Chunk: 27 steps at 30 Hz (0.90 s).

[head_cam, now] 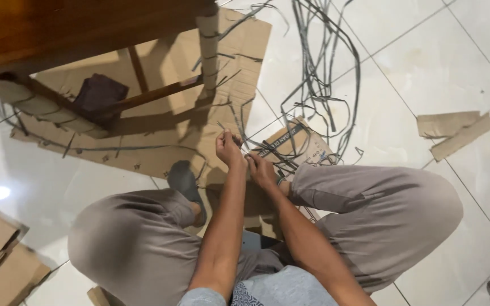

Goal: Wrapping the legs and frame of a wooden chair with cardboard and securing it with plastic straps.

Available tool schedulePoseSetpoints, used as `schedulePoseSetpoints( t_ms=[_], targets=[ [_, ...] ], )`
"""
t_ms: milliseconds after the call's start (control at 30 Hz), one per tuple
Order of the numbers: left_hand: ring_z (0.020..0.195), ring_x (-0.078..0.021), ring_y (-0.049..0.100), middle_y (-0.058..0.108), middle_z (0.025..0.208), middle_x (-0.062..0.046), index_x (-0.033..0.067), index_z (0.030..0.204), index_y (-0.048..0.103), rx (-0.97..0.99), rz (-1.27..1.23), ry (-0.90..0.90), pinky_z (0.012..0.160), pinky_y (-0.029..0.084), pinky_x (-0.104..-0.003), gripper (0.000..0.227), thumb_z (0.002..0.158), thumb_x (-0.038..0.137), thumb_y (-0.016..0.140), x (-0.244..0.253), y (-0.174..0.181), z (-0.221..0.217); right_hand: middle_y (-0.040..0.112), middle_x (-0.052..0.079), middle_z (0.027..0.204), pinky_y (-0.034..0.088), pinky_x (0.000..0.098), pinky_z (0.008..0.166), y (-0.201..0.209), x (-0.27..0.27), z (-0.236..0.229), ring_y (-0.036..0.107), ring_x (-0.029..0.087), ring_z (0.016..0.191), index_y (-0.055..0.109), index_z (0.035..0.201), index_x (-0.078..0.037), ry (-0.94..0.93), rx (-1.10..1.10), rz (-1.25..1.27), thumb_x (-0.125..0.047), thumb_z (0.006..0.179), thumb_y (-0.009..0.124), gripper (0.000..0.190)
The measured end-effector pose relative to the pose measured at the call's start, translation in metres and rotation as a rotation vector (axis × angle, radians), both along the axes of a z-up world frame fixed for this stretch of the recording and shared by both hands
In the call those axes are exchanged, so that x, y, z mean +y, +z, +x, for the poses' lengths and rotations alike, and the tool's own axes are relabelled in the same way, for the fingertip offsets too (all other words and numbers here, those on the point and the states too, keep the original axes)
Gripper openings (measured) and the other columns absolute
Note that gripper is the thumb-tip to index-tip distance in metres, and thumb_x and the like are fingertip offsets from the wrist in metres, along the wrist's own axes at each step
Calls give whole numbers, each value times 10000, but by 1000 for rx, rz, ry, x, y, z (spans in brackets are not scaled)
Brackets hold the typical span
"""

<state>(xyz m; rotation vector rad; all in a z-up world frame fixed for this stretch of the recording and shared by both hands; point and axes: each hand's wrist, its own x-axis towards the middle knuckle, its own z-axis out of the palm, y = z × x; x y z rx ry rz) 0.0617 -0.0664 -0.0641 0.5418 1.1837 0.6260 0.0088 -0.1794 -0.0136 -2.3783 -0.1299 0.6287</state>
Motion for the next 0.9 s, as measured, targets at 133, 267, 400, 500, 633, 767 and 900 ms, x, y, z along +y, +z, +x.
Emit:
schedulePoseSetpoints(
  t_ms=[133,267,400,500,633,767,900],
  targets=[
    [494,-102,583,635,695,-23,149,935,692,84,73,-76,440,515,-223,99,891,230,727,-7,-8,6,733,196,1182,504,562,1042,-21,-4,1,654,428,1168,711,1276,-182,-30,63,-37,-399,1043,514,375],
    [452,-91,522,598,672,-11,169,948,699,101,120,-131,389,418,-208,103,913,263,720,-5,6,2,743,167,1125,513,563,1014,-15,-4,2,662,425,1140,719,1229,-214,-19,92,33,-408,1033,484,362],
    [445,-80,472,565,651,-9,161,958,721,102,157,-134,392,333,-209,109,910,259,735,-8,7,0,748,193,1061,533,560,982,-53,-16,4,679,439,1095,733,1157,-192,19,95,13,-410,1019,503,347],
    [505,-39,437,552,662,12,154,957,724,134,208,-154,441,317,-187,130,899,268,742,-8,35,-5,750,194,1052,526,563,984,-49,-15,6,682,433,1096,734,1120,-195,18,125,22,-427,1010,518,335],
    [536,-51,452,573,669,12,163,955,731,162,239,-144,470,327,-194,141,895,289,748,5,0,-7,752,190,1053,533,563,958,-66,-16,3,688,442,1085,743,1117,-203,36,140,37,-386,1002,531,302],
    [520,-64,539,615,700,-8,150,958,704,101,240,-142,453,390,-171,102,899,229,732,5,3,-9,736,244,1114,530,585,983,-47,-21,3,674,475,1116,709,1170,-138,53,161,-27,-297,981,552,292],
    [753,-81,523,641,841,-6,112,1016,707,121,384,-154,683,447,-220,171,888,207,767,3,-15,-12,708,256,1212,506,573,1049,-23,-35,17,667,455,1173,625,1279,-123,3,129,-210,-297,989,565,344]
  ],
)
